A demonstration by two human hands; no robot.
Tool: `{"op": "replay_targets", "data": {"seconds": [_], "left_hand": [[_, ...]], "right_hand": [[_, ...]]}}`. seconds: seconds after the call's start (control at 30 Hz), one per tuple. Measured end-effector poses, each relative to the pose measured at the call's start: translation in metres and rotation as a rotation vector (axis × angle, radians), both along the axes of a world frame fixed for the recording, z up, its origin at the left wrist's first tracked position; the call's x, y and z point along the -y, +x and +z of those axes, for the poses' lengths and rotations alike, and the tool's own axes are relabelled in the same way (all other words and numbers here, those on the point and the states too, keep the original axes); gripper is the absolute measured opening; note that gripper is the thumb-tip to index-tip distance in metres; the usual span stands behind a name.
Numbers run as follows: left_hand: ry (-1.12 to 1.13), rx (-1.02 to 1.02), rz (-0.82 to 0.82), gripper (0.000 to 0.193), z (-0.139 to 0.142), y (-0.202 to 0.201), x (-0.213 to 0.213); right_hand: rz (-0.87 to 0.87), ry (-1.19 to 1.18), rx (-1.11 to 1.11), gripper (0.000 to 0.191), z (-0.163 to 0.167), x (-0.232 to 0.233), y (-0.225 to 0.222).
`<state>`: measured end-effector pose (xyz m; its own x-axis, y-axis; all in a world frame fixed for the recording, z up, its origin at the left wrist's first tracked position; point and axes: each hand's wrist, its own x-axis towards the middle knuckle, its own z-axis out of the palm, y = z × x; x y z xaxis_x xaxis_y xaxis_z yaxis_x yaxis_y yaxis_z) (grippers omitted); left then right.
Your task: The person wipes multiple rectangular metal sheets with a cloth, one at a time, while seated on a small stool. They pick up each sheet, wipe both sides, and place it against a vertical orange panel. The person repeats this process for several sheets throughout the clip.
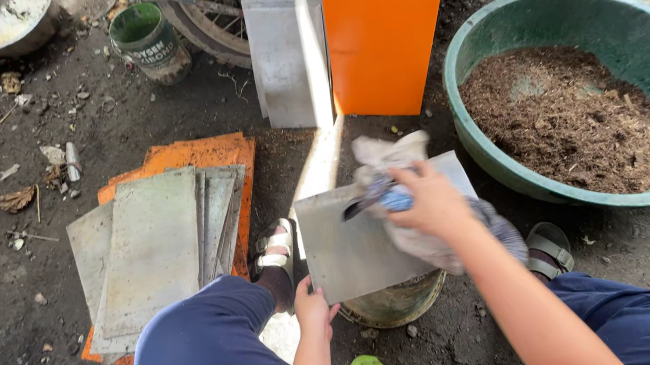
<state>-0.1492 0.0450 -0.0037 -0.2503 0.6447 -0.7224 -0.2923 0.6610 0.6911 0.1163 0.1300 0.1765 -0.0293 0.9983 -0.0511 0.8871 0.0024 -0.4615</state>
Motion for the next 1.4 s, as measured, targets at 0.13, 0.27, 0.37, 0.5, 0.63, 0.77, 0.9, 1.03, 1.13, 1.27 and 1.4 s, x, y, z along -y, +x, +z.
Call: {"op": "replay_targets", "data": {"seconds": [0.13,0.27,0.37,0.5,0.63,0.77,0.9,1.03,1.13,1.27,1.4], "left_hand": [[0.042,-0.035,-0.072,0.039,-0.005,-0.003,-0.004],[0.083,-0.045,-0.044,0.034,-0.014,-0.005,-0.003],[0.113,-0.107,-0.022,0.027,-0.019,-0.005,-0.002],[0.204,-0.115,0.014,0.035,-0.019,-0.002,-0.005],[0.171,-0.051,0.031,0.031,-0.015,-0.004,-0.008],[0.074,0.149,0.177,0.035,-0.009,-0.005,-0.003],[0.058,0.367,0.302,0.042,-0.010,0.001,0.008],[0.107,0.300,0.239,0.036,-0.014,0.008,0.010],[0.140,0.227,0.171,0.033,-0.016,0.006,0.007],[0.103,0.200,0.137,0.032,-0.017,0.002,0.004],[0.185,0.115,0.135,0.031,-0.018,0.004,0.006]], "right_hand": [[0.025,-0.100,-0.025,0.095,-0.023,-0.025,-0.084],[0.192,-0.186,0.132,0.093,-0.028,0.002,-0.136],[0.354,-0.162,0.118,0.090,-0.028,0.042,-0.128],[0.286,-0.178,0.089,0.092,-0.039,0.061,-0.065],[-0.090,-0.117,0.044,0.089,-0.060,0.050,0.021],[-0.330,-0.047,0.033,0.090,-0.071,0.030,0.071],[-0.331,-0.158,0.121,0.081,-0.067,0.007,0.067],[-0.347,-0.144,0.201,0.101,-0.060,-0.014,0.039],[-0.230,-0.185,0.225,0.099,-0.058,-0.027,0.001],[0.075,-0.152,0.316,0.079,-0.054,-0.028,-0.078],[0.442,-0.152,0.366,0.070,-0.046,-0.004,-0.147]]}}
